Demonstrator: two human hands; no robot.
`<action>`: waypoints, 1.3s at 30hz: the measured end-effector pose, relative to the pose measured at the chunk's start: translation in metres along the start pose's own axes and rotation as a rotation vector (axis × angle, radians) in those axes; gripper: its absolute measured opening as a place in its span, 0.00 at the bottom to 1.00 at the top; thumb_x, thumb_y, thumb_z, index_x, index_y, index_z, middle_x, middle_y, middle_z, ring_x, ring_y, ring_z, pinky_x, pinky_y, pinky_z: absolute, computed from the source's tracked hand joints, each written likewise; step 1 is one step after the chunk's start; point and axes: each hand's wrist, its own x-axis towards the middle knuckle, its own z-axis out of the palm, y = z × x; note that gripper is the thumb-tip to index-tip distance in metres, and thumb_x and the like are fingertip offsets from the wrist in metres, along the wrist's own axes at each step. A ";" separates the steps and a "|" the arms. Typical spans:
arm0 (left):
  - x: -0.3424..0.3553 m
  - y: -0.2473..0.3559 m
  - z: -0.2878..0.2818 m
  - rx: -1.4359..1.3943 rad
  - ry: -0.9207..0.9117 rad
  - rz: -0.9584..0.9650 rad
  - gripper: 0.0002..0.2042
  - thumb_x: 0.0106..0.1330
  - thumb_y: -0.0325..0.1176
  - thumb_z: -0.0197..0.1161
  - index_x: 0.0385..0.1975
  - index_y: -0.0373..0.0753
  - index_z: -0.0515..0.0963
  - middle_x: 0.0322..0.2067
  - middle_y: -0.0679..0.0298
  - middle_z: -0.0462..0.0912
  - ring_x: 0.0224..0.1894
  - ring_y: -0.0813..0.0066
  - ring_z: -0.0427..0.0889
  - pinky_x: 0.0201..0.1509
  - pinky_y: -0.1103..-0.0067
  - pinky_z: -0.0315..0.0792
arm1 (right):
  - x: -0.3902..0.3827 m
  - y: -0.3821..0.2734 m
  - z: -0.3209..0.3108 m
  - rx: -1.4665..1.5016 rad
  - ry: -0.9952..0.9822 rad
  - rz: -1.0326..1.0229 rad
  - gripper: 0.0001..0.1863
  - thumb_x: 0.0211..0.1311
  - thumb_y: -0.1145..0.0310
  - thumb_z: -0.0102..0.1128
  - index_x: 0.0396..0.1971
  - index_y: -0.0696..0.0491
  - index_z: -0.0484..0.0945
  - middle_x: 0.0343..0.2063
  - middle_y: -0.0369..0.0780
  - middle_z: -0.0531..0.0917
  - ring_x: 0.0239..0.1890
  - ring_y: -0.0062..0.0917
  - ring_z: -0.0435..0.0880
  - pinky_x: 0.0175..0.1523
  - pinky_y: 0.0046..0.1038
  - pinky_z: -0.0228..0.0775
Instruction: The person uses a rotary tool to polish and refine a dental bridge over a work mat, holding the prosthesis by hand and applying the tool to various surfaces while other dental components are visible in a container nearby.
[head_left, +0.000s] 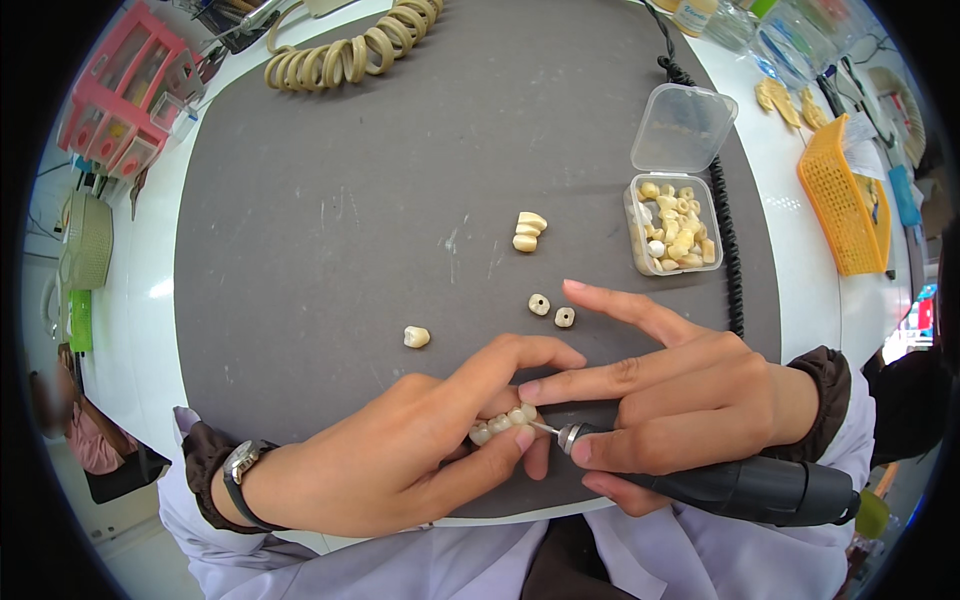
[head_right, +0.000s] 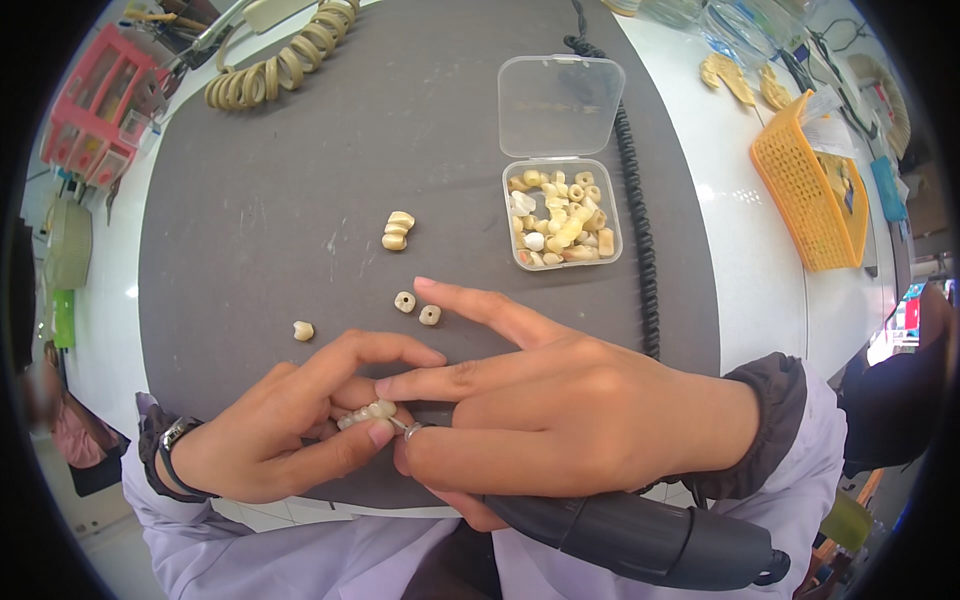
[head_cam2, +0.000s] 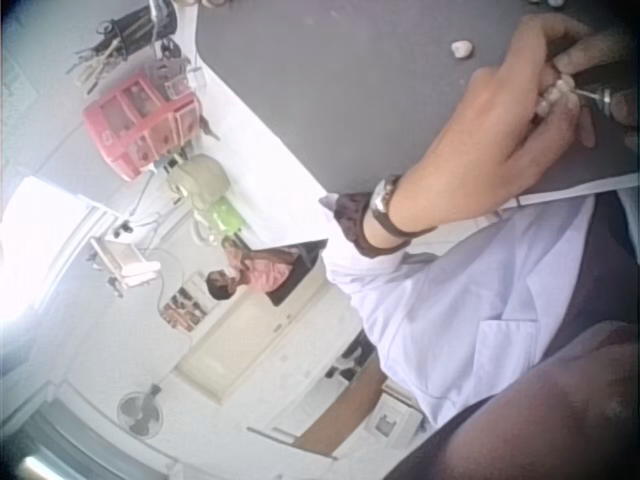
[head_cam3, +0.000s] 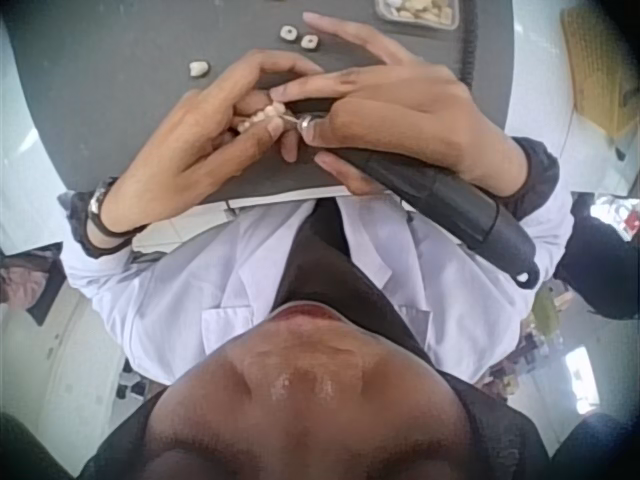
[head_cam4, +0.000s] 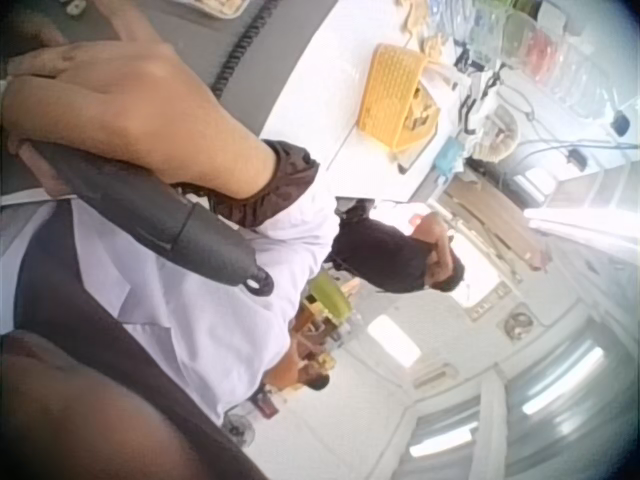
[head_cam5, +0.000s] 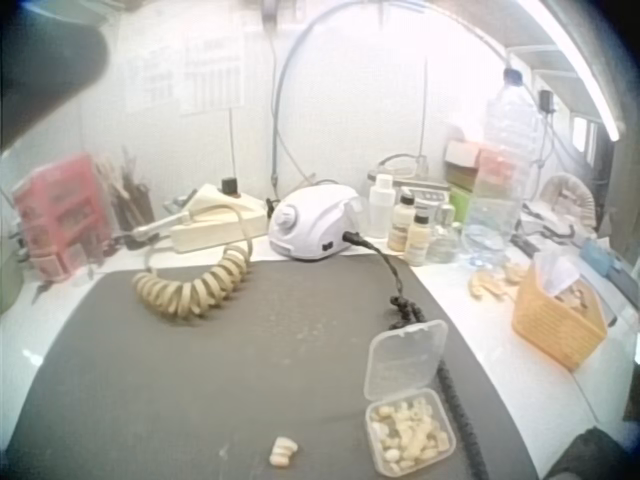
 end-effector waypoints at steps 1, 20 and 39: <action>0.000 0.000 0.000 -0.002 -0.001 0.004 0.22 0.71 0.26 0.51 0.63 0.32 0.57 0.34 0.59 0.86 0.37 0.80 0.83 0.34 0.85 0.71 | 0.000 0.000 0.000 -0.002 0.004 0.001 0.02 0.55 0.76 0.67 0.26 0.54 0.83 0.16 0.33 0.80 0.50 0.36 0.84 0.66 0.66 0.53; 0.000 -0.002 0.001 -0.026 0.004 0.009 0.22 0.72 0.26 0.51 0.64 0.32 0.56 0.33 0.59 0.85 0.36 0.80 0.83 0.33 0.86 0.71 | 0.001 -0.001 0.001 0.006 0.012 0.010 0.02 0.55 0.76 0.67 0.27 0.54 0.82 0.15 0.33 0.80 0.50 0.37 0.84 0.65 0.65 0.54; 0.000 0.000 0.000 -0.013 -0.002 0.003 0.22 0.72 0.26 0.50 0.63 0.32 0.57 0.33 0.60 0.86 0.35 0.82 0.82 0.32 0.86 0.70 | 0.000 0.002 0.002 -0.014 0.014 -0.022 0.02 0.56 0.77 0.66 0.26 0.55 0.82 0.16 0.33 0.79 0.50 0.37 0.84 0.65 0.65 0.56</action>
